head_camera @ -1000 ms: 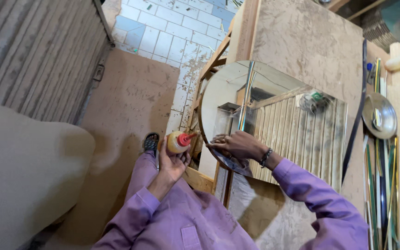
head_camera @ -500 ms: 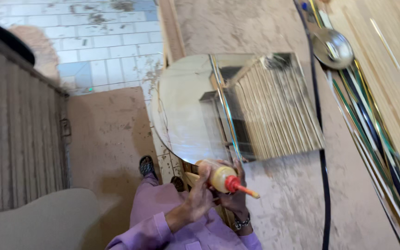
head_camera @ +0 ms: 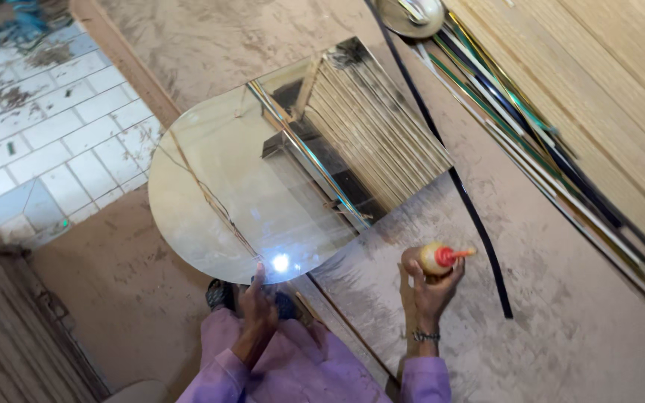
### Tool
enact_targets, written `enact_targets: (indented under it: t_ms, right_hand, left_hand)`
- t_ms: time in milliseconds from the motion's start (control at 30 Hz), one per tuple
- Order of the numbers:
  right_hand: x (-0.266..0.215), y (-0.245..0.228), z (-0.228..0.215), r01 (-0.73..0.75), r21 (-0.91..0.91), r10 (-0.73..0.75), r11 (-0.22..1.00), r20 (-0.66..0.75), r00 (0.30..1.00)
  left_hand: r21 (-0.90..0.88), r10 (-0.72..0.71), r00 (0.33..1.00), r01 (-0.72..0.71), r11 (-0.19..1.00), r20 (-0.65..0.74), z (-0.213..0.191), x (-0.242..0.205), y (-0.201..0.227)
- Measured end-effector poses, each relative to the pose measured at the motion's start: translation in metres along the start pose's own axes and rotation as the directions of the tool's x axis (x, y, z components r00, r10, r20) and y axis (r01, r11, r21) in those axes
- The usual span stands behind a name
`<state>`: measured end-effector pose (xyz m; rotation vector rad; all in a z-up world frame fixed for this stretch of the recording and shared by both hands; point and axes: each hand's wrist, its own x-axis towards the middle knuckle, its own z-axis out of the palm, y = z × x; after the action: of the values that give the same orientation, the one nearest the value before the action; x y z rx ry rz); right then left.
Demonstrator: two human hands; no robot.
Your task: The person applies glue from a squeeze bottle along the edges of a large mirror resting on a wooden frame. They repeatedly lift the mirror, apply glue to the frame, and reposition the mirror, continuing this process along multiple edges.
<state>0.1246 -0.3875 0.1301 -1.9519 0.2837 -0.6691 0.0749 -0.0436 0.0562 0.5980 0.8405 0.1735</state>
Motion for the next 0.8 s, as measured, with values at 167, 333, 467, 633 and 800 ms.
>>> enact_targets:
  t_ms: [167, 333, 467, 633, 800]
  right_hand:
    - [-0.046, 0.003, -0.003, 0.005, 0.065, 0.009, 0.998, -0.213, 0.977]
    - [-0.129, -0.043, 0.033, -0.005, -0.153, -0.056, 0.988, -0.397, 0.916]
    - [-0.148, -0.073, 0.085, -0.063, -0.247, -0.02, 0.967, -0.32, 0.947]
    - [-0.174, -0.094, 0.127, -0.319, -0.21, 0.296, 0.924, -0.132, 0.946]
    - [-0.218, -0.119, 0.17, -0.48, -0.247, 0.451, 0.841, -0.169, 0.877]
  left_hand:
    - [0.014, -0.224, 0.968, 0.223, 0.975, 0.117, -0.035, 0.001, 0.038]
    - [0.119, -0.374, 0.912, 0.395, 0.911, -0.167, -0.109, 0.056, 0.173]
    - [0.203, -0.287, 0.95, 0.258, 0.945, 0.125, -0.158, 0.15, 0.312]
    - [0.324, -0.399, 0.906, 0.338, 0.884, 0.142, -0.132, 0.277, 0.444]
    - [0.342, -0.414, 0.878, 0.322, 0.883, 0.241, -0.049, 0.359, 0.457]
